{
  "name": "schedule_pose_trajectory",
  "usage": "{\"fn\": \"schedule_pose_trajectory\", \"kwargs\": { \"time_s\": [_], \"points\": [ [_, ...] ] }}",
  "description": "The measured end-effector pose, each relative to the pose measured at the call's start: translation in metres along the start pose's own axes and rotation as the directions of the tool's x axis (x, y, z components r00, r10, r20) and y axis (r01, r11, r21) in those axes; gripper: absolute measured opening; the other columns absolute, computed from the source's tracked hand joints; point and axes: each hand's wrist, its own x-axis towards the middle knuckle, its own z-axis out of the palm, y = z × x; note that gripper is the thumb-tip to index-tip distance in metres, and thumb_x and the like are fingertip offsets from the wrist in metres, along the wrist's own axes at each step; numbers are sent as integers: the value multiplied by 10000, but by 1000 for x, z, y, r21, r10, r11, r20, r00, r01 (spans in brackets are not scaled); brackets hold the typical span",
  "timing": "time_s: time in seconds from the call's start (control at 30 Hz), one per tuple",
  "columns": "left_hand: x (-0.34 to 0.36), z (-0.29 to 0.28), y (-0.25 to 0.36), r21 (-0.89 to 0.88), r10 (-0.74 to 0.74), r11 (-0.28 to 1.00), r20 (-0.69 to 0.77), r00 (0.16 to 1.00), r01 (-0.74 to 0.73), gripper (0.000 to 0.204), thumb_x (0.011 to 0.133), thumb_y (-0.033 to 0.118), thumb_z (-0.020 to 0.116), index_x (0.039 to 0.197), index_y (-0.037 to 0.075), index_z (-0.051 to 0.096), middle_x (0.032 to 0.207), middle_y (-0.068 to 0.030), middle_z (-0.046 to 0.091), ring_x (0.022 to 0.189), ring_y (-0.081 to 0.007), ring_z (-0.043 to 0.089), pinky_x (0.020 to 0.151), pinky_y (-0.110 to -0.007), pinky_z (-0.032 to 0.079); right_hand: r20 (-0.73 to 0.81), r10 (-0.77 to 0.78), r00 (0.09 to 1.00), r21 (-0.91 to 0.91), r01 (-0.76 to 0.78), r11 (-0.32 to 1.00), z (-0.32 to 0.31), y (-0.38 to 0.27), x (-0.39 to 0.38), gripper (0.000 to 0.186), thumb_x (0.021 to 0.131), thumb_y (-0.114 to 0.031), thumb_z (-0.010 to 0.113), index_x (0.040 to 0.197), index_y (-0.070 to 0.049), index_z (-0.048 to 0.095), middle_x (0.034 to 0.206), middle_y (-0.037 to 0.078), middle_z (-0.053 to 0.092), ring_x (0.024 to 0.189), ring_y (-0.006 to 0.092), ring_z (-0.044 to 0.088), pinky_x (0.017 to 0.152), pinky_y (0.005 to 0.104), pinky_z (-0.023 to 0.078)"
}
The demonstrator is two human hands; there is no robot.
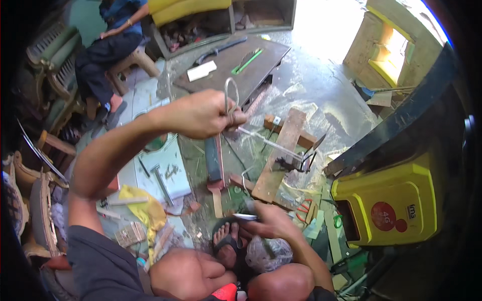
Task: The person wraps wire around a handle of a tool with their hands and pulls the wire tight to secure the wrap.
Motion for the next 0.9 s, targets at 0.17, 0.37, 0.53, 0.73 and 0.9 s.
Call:
{"fn": "schedule_pose_trajectory", "kwargs": {
  "time_s": [0.17, 0.37, 0.53, 0.73, 0.9],
  "points": [
    [4, 8, -12, -94, 20, 995, -30, 999, -23, 377, 1054, 287, 521, 789, 30, 596, 647, -46, 496, 615, -151, 478, 609, -325, 410, -389, 357, 849, -183, -451, 874, 28, 98, -87, 794, 776, -297, 788, 1432, -31, 429, 1304, 374, 521, 1191, 517, 547, 981, 524, 476],
    [2, 14, -29, -31, 72, 997, -96, 993, -75, 458, 1034, 331, 546, 770, -33, 632, 622, -169, 583, 558, -296, 557, 597, -451, 440, -16, 245, 969, -206, -243, 948, 85, 95, -79, 938, 705, -215, 857, 1504, -121, 376, 1472, 330, 401, 1318, 484, 478, 1061, 489, 457],
    [-7, 17, -27, -15, 87, 996, -100, 991, -89, 444, 1038, 325, 548, 771, -22, 620, 625, -168, 576, 566, -274, 555, 622, -429, 451, -24, 111, 994, -269, -113, 956, 49, 54, -38, 688, 712, -123, 738, 1374, -108, 553, 1221, 285, 621, 1084, 466, 633, 924, 513, 528],
    [-6, 17, -47, -7, 92, 996, -142, 986, -94, 425, 1030, 315, 563, 754, -2, 627, 609, -151, 572, 563, -271, 543, 600, -422, 438, -54, -164, 985, -335, 136, 932, 10, -71, 54, 629, 749, -101, 651, 1362, -37, 528, 1161, 273, 643, 999, 469, 651, 895, 526, 535],
    [-2, 23, -62, -94, 158, 981, -112, 981, -169, 415, 1035, 313, 544, 764, 9, 624, 616, -142, 559, 564, -254, 510, 606, -415, 437, -148, -328, 933, -345, 262, 901, -19, -135, 68, 504, 900, -334, 666, 1280, -11, 590, 1126, 250, 679, 991, 414, 681, 874, 483, 548]
  ]
}}
